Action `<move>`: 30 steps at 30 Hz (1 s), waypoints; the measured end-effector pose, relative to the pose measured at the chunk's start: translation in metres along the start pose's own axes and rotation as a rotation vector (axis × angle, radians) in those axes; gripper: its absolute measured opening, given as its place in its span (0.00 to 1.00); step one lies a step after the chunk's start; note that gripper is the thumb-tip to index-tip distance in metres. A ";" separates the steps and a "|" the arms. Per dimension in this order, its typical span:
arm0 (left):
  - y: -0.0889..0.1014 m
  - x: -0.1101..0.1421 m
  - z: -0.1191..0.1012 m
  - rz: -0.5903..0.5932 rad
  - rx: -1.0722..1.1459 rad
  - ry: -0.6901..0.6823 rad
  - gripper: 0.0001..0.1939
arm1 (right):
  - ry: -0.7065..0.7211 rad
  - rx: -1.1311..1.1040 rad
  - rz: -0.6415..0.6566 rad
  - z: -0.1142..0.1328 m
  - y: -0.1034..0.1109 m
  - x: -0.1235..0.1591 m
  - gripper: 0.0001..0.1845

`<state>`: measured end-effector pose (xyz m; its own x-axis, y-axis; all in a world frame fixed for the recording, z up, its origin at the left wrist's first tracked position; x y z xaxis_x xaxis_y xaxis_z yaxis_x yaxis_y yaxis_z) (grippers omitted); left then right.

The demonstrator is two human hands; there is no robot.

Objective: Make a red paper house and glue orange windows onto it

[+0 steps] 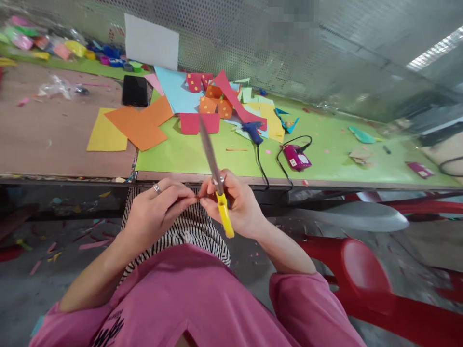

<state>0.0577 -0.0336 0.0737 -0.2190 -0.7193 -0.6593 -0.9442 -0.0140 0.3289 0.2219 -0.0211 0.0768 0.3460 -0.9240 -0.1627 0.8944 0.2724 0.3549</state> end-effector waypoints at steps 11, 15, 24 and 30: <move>-0.006 -0.003 -0.009 0.108 -0.016 -0.028 0.05 | 0.071 0.214 0.046 0.003 0.006 0.004 0.13; -0.006 -0.002 -0.004 0.055 0.074 0.064 0.04 | 0.033 0.103 -0.002 -0.007 0.000 0.004 0.15; -0.014 0.013 0.023 -0.147 0.363 0.383 0.02 | -0.014 -0.253 -0.228 -0.028 -0.017 0.001 0.19; -0.010 0.001 0.012 -0.012 0.047 0.169 0.06 | -0.019 0.023 -0.165 -0.027 -0.004 0.011 0.15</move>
<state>0.0638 -0.0257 0.0613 -0.1665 -0.8261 -0.5383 -0.9578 0.0058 0.2873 0.2293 -0.0250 0.0490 0.1891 -0.9607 -0.2032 0.9319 0.1104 0.3454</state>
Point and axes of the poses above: each hand's wrist, its own x-axis away from the middle knuckle, its own y-axis out of the back of the hand, z = x × y, the point moved 6 cm from there along -x, towards the middle knuckle, and after that the axes turned 8 degrees about x, right-handed, at the moved point
